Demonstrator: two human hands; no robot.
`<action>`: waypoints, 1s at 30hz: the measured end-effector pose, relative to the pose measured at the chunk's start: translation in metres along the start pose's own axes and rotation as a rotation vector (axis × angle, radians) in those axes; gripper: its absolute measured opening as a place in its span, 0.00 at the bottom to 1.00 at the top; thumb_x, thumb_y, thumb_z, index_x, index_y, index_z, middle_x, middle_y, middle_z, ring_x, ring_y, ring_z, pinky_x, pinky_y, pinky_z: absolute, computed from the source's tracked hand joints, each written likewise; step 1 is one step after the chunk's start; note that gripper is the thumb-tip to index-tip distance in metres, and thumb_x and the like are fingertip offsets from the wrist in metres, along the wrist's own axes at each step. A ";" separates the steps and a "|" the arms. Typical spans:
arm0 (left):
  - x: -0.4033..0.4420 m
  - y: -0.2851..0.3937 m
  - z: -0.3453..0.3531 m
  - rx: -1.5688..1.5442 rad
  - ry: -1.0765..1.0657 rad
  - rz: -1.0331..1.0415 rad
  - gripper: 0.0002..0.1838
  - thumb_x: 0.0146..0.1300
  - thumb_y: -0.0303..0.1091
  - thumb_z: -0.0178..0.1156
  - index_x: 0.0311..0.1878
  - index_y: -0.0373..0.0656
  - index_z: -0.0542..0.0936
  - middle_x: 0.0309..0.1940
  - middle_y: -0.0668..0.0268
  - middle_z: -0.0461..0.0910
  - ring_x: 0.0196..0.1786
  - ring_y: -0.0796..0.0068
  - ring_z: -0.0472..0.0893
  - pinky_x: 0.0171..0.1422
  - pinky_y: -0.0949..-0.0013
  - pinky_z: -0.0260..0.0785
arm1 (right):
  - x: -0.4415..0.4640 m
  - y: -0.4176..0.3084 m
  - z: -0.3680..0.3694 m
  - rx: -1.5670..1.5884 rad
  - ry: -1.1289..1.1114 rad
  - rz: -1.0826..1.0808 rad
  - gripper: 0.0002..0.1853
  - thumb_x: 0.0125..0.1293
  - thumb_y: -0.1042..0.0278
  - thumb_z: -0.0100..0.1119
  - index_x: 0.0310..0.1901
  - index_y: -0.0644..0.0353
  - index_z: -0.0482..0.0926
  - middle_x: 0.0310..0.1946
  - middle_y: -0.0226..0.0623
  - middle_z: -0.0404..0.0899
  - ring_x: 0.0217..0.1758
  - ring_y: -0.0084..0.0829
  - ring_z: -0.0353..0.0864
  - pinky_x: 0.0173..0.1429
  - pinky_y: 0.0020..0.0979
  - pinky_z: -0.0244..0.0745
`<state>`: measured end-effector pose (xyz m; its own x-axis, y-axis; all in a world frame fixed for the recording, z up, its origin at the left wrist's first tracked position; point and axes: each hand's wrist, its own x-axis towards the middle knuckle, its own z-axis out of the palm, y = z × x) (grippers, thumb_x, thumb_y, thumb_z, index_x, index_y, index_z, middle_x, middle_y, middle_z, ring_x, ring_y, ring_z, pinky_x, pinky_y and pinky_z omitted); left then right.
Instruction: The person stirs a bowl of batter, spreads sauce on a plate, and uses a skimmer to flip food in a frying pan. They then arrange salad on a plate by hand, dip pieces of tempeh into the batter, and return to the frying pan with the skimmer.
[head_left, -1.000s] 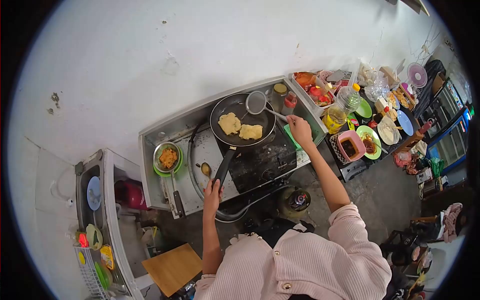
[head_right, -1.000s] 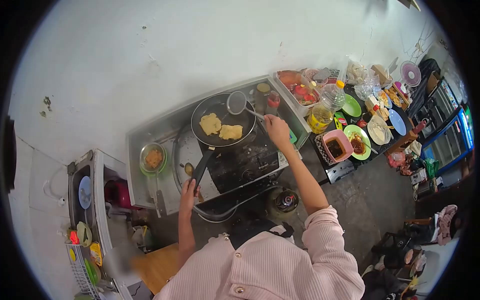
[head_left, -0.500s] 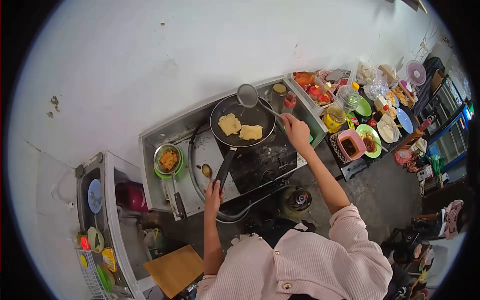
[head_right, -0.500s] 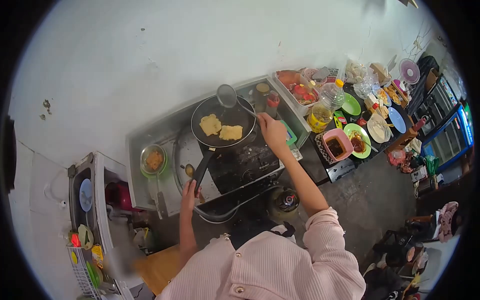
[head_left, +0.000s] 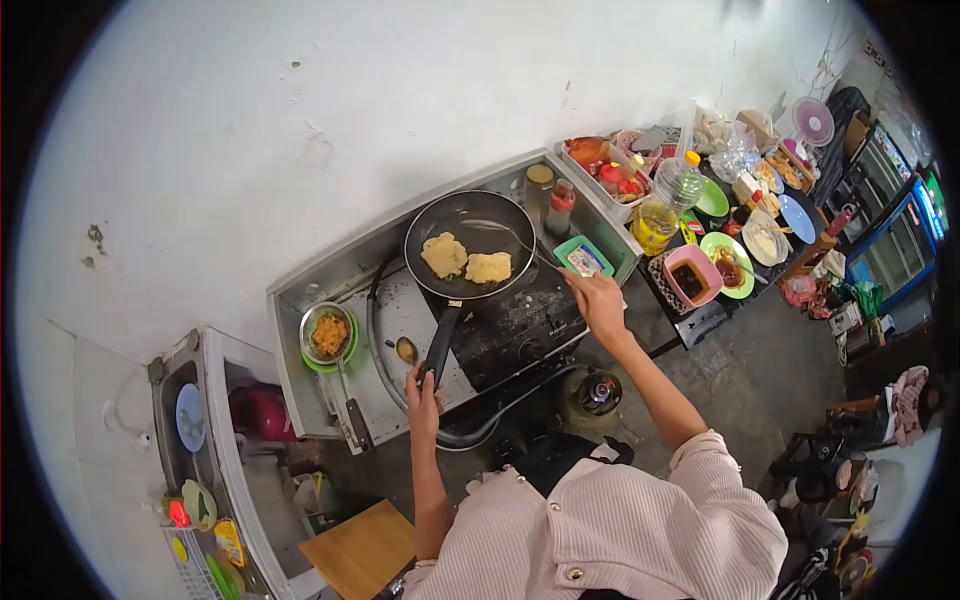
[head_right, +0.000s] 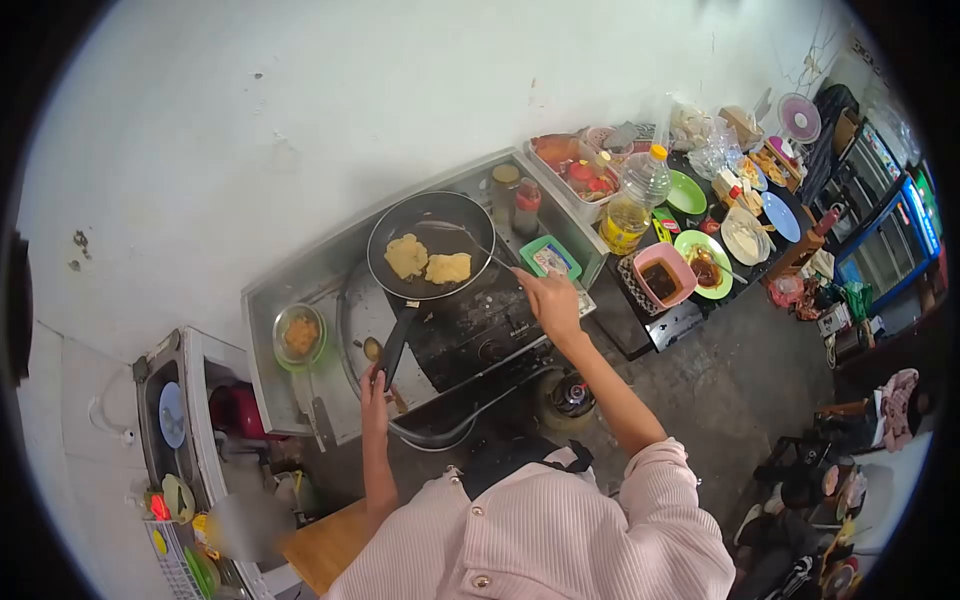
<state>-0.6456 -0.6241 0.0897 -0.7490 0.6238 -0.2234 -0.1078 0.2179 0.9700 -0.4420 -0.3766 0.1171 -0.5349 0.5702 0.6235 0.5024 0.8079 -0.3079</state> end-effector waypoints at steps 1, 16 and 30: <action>-0.001 -0.002 0.000 -0.007 0.013 0.045 0.20 0.67 0.42 0.47 0.57 0.43 0.65 0.42 0.66 0.68 0.39 0.81 0.70 0.39 0.77 0.62 | -0.004 0.002 0.002 0.022 0.028 -0.022 0.14 0.56 0.73 0.56 0.45 0.53 0.78 0.23 0.38 0.77 0.24 0.41 0.72 0.34 0.37 0.66; -0.028 0.037 0.021 0.042 0.222 0.516 0.20 0.61 0.29 0.51 0.57 0.41 0.63 0.51 0.63 0.65 0.56 0.68 0.63 0.61 0.63 0.51 | -0.002 -0.022 -0.001 0.067 0.043 0.110 0.11 0.59 0.69 0.54 0.44 0.52 0.78 0.20 0.40 0.76 0.24 0.38 0.73 0.30 0.36 0.67; -0.047 0.059 0.075 -0.037 -0.521 0.467 0.12 0.60 0.25 0.52 0.48 0.37 0.71 0.37 0.65 0.72 0.39 0.77 0.71 0.46 0.73 0.62 | -0.068 0.011 -0.083 1.089 0.183 1.007 0.16 0.69 0.59 0.43 0.55 0.54 0.70 0.20 0.17 0.57 0.22 0.12 0.54 0.27 0.16 0.50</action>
<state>-0.5671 -0.5841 0.1507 -0.3127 0.9264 0.2096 0.1199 -0.1804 0.9763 -0.3435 -0.4191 0.1310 -0.1492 0.9819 -0.1168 -0.1847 -0.1437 -0.9722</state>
